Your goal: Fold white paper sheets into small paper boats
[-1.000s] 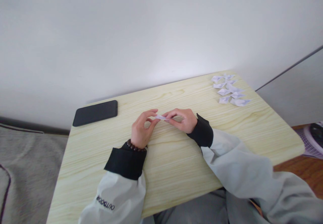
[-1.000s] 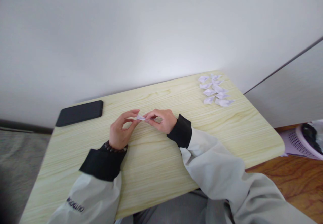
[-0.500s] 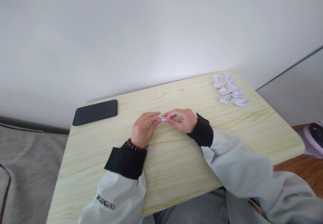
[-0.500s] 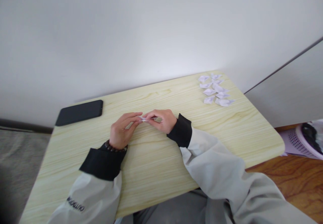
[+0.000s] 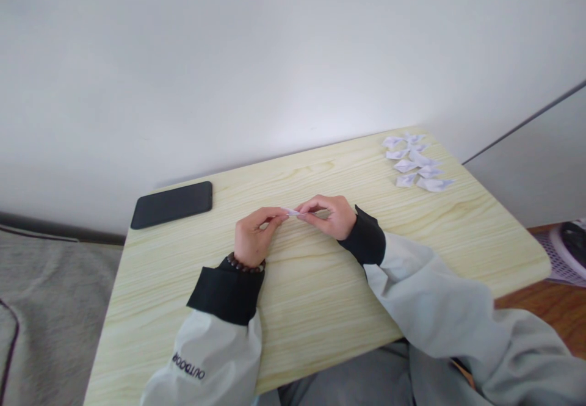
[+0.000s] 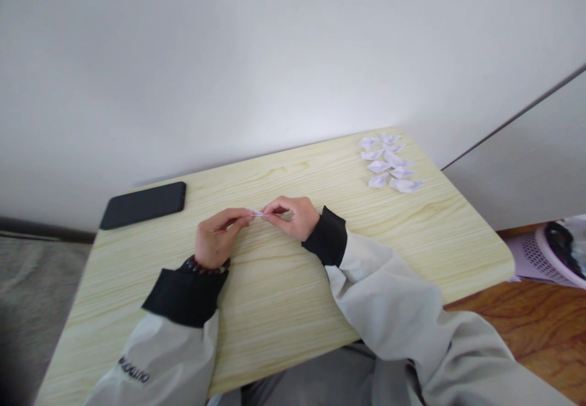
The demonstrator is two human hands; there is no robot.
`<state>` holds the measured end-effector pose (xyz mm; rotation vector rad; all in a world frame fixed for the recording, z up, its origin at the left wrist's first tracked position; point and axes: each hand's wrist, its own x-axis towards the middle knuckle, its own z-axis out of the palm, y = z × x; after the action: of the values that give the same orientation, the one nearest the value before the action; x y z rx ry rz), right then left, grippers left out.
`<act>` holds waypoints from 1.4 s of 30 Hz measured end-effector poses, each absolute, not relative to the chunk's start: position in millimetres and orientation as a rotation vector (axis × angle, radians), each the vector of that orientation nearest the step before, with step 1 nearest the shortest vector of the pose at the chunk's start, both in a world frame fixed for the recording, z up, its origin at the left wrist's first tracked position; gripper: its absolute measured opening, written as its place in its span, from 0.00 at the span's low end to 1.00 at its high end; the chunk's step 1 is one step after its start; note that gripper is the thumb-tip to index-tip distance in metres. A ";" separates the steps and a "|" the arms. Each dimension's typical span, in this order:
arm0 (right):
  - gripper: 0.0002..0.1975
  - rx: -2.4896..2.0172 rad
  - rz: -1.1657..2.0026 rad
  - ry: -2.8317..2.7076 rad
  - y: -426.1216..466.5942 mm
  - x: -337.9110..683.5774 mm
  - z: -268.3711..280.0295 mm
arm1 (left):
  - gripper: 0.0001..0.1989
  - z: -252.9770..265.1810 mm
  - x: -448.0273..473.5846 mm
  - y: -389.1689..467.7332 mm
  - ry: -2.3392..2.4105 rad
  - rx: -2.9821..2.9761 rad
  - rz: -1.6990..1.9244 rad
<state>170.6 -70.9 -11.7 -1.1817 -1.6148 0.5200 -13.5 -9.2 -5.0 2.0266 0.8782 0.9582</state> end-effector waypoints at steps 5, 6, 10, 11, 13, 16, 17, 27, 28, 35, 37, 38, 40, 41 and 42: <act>0.04 -1.190 0.548 -1.575 -71.4 169.3 -11.6 | 0.14 -8.1 -13.1 -9.3 0.923 1.860 0.990; 0.04 -1.190 0.548 -1.567 -71.4 169.0 -11.7 | 0.13 -8.1 -12.9 -9.4 0.925 1.863 0.979; 0.05 -1.223 0.582 -1.527 -71.1 167.7 -11.6 | 0.04 -8.3 -11.8 -11.0 0.956 1.914 0.968; 0.06 -1.240 0.608 -1.507 -71.0 167.5 -11.5 | 0.04 -8.7 -11.6 -11.6 0.957 1.906 0.980; 0.07 -1.268 0.666 -1.456 -70.8 167.1 -11.8 | 0.05 -9.4 -11.7 -12.9 0.949 1.893 1.006; 0.08 -1.282 0.739 -1.393 -70.5 167.0 -13.3 | 0.05 -7.8 -12.7 -14.3 0.924 1.952 0.997; 0.08 -1.280 0.760 -1.381 -70.5 167.1 -14.0 | 0.05 -6.3 -13.2 -14.5 0.915 1.991 0.981; 0.06 -1.258 0.611 -1.502 -71.0 169.2 -12.2 | 0.12 -0.5 -13.1 -11.7 0.896 1.737 0.827; 0.05 -1.247 0.579 -1.525 -70.8 169.4 -12.3 | 0.13 -1.3 -12.5 -11.2 0.886 1.677 0.824; 0.06 -1.227 0.488 -1.625 -70.3 171.2 -15.7 | 0.15 2.6 -13.1 -9.9 0.917 1.725 0.681; 0.06 -1.250 0.481 -1.634 -70.5 170.8 -15.6 | 0.14 3.8 -13.6 -10.6 0.914 1.792 0.653; 0.06 -1.263 0.486 -1.630 -70.6 170.4 -15.1 | 0.13 4.2 -13.7 -11.1 0.910 1.829 0.642; 0.06 -1.290 0.525 -1.595 -70.7 169.2 -13.8 | 0.12 4.8 -13.7 -12.2 0.920 1.895 0.637; 0.06 -1.303 0.565 -1.561 -70.6 168.7 -13.2 | 0.12 5.1 -13.5 -12.8 0.933 1.919 0.636; 0.06 -1.311 0.624 -1.519 -70.3 168.2 -12.8 | 0.12 5.2 -13.3 -13.2 0.944 1.935 0.635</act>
<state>168.2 -70.3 -12.8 -1.3109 -1.5189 0.6241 -13.3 -13.2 5.2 1.9351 0.9445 0.6347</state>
